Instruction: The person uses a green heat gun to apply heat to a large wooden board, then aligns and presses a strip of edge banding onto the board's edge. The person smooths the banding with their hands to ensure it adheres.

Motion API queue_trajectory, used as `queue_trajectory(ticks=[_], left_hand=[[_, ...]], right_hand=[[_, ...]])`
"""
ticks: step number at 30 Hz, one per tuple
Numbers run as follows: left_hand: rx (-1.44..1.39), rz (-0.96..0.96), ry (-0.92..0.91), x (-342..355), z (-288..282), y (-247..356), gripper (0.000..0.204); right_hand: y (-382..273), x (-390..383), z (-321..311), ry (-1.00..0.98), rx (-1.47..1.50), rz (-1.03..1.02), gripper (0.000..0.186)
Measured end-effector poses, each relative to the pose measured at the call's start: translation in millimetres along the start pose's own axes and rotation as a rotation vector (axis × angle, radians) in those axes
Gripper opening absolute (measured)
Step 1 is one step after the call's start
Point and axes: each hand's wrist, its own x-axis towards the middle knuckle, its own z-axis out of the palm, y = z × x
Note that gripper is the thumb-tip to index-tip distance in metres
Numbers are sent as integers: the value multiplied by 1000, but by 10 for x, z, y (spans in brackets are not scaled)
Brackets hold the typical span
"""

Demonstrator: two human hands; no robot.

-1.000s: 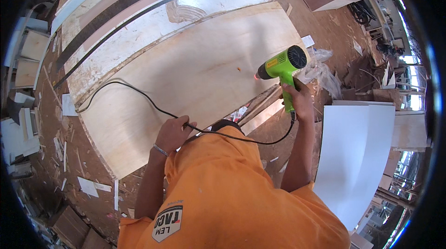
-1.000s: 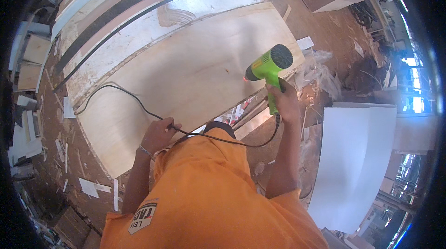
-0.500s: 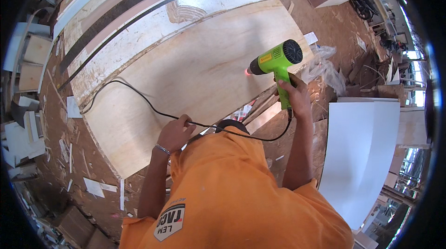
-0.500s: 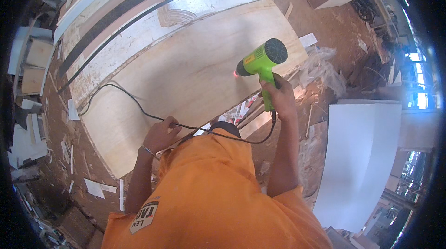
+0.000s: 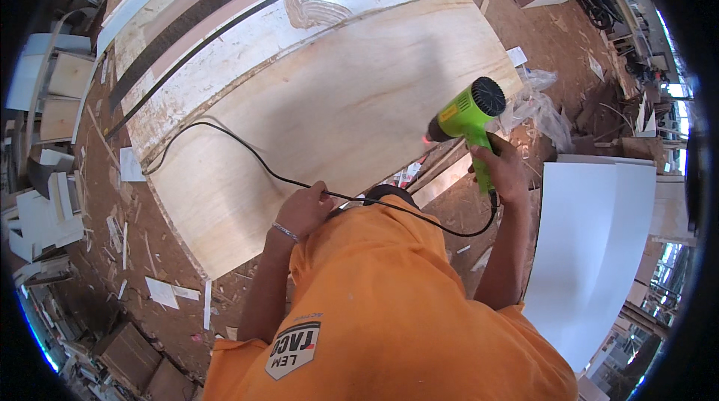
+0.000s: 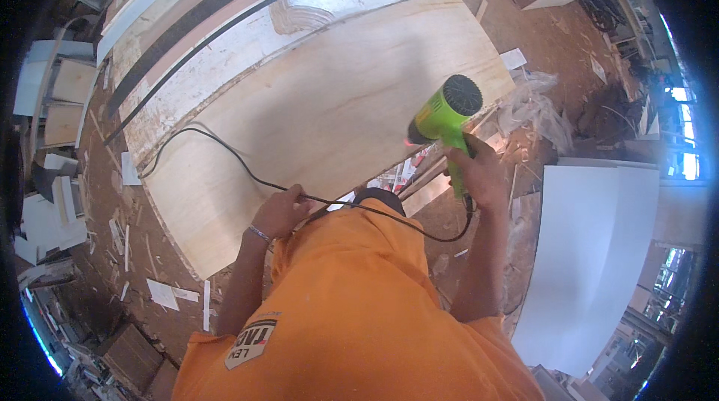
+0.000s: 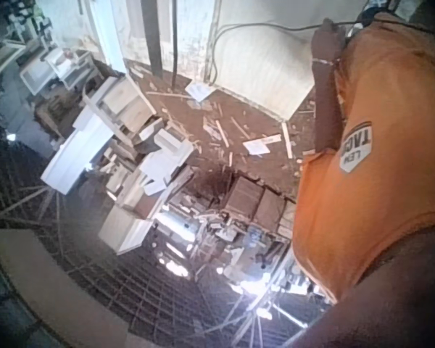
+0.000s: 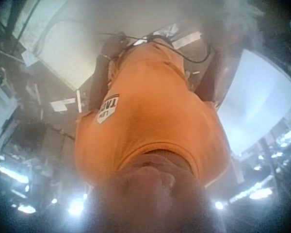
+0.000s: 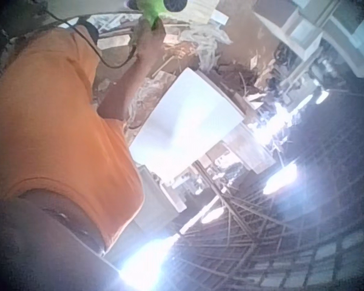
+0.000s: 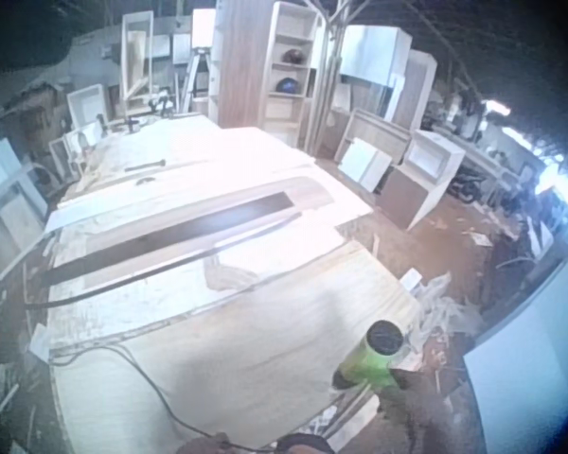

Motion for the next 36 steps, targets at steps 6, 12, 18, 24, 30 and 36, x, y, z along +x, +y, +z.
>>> queue_trajectory(ticks=[6,12,18,24,30,36], left_hand=[[1,-18,3,-81,-88,-15,37],[49,-62,-20,-138,-94,-32,35],[31,37,171,-122,133,-275,27],[12,-9,297,-168,223,-289,23],[-55,154,520,-386,598,-673,38],[-67,111,681,-789,753,-990,43]], right_hand=[[-145,-59,150,-80,-77,-41,54],[-106,-93,207,-88,-141,-45,57],[-293,-220,449,-145,-20,-41,61],[-293,-365,633,-137,-70,-64,58],[-396,-524,827,-226,-56,-55,56],[-487,-481,1071,-331,-47,-155,49]])
